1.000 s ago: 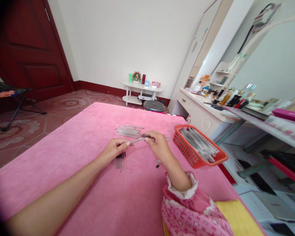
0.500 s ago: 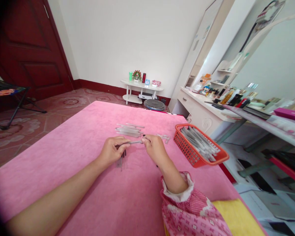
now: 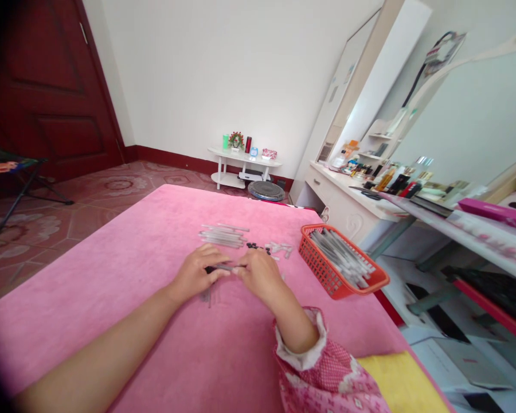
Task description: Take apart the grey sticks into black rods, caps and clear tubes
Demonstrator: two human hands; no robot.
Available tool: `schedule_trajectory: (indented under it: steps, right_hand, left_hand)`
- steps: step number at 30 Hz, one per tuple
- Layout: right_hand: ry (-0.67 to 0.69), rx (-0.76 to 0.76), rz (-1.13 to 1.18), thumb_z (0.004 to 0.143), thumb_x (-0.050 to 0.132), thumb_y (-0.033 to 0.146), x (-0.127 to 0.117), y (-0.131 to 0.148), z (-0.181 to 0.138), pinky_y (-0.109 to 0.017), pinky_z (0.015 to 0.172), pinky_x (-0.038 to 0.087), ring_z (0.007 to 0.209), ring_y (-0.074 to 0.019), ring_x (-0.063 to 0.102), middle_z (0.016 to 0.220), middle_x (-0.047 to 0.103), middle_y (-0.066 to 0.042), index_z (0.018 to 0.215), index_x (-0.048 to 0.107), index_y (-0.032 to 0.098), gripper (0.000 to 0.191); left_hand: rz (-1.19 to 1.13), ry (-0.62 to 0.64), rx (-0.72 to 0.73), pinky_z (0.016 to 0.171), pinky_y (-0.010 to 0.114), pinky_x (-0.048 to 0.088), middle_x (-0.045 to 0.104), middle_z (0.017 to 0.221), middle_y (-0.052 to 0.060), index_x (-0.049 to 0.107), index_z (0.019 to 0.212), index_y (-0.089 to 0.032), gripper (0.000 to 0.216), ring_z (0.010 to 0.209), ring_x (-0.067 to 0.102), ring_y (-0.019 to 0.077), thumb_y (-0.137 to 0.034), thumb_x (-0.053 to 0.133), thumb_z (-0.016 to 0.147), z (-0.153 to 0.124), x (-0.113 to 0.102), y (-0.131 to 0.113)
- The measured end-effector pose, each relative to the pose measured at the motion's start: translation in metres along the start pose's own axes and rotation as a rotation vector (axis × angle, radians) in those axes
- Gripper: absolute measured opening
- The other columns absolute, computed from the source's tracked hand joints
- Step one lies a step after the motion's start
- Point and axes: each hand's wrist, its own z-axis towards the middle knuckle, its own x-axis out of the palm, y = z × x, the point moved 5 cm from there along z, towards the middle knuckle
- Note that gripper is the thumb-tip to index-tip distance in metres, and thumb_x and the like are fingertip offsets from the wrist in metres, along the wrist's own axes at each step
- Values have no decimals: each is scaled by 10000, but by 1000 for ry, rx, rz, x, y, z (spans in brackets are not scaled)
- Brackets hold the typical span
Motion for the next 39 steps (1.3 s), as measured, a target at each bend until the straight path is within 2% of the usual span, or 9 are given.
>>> schedule_trajectory:
  steps: [4, 10, 13, 17, 22, 26, 29, 32, 39]
  right_hand:
    - [-43, 74, -55, 764, 552, 275, -33, -15, -6, -220, 591, 364, 667, -136, 563, 771, 670, -35, 788, 705, 202, 171]
    - [-276, 423, -388, 774, 490, 412, -132, -91, -38, -249, 553, 352, 706, -184, 597, 798, 686, -47, 883, 700, 245, 289]
    - [-219, 656, -546, 732, 507, 448, -163, -135, -58, -269, 524, 346, 729, -231, 608, 801, 685, -70, 874, 707, 259, 311]
    - [-84, 796, -603, 697, 533, 446, -171, -175, -75, -290, 532, 367, 751, -262, 617, 832, 678, -105, 838, 719, 245, 308]
    - [-100, 800, -627, 717, 513, 457, -163, -177, -71, -307, 544, 388, 756, -276, 617, 847, 677, -113, 871, 709, 245, 328]
    - [-229, 564, -589, 776, 459, 411, -142, -138, -41, -294, 608, 406, 796, -241, 608, 889, 681, -79, 916, 691, 248, 316]
    - [-117, 270, -431, 774, 483, 291, -95, -100, -6, -246, 715, 408, 843, -182, 596, 903, 680, -49, 895, 688, 215, 250]
    - [10, 151, -334, 753, 496, 205, -40, -71, 23, -228, 744, 398, 847, -162, 591, 906, 676, -44, 889, 685, 207, 232]
    - [-7, 124, -316, 786, 510, 222, 36, -31, 60, -241, 805, 368, 964, -177, 553, 1021, 625, -54, 985, 619, 209, 228]
  left_hand:
    - [-116, -188, -145, 877, 343, 394, 622, 1035, 71, 623, 1074, -221, 298, 990, 529, 203, -324, 485, 830, -1, -14, 12]
    - [-228, -356, -331, 892, 319, 402, 633, 1014, 73, 637, 1028, -166, 332, 992, 549, 193, -314, 383, 873, -5, -21, 29]
    - [-248, -333, -352, 882, 312, 408, 639, 999, 73, 646, 1009, -159, 341, 978, 558, 195, -324, 383, 871, -5, -18, 31]
    - [-260, -330, -365, 861, 306, 414, 650, 953, 71, 657, 984, -153, 350, 930, 575, 195, -344, 388, 864, -4, -18, 31]
    - [-294, -362, -448, 803, 309, 437, 652, 924, 81, 663, 957, -144, 390, 900, 577, 200, -391, 377, 860, -7, -19, 38]
    - [-357, -423, -538, 728, 301, 451, 655, 863, 87, 658, 982, -128, 443, 837, 583, 200, -444, 380, 844, -11, -18, 48]
    - [-400, -451, -587, 683, 285, 449, 655, 839, 86, 656, 983, -116, 472, 775, 584, 186, -468, 377, 838, -14, -16, 55]
    - [-411, -464, -605, 653, 278, 444, 653, 818, 82, 658, 969, -115, 478, 723, 575, 172, -478, 378, 834, -16, -16, 59]
    - [-440, -476, -610, 621, 262, 428, 649, 768, 69, 664, 907, -113, 467, 689, 568, 162, -478, 384, 831, -16, -17, 60]
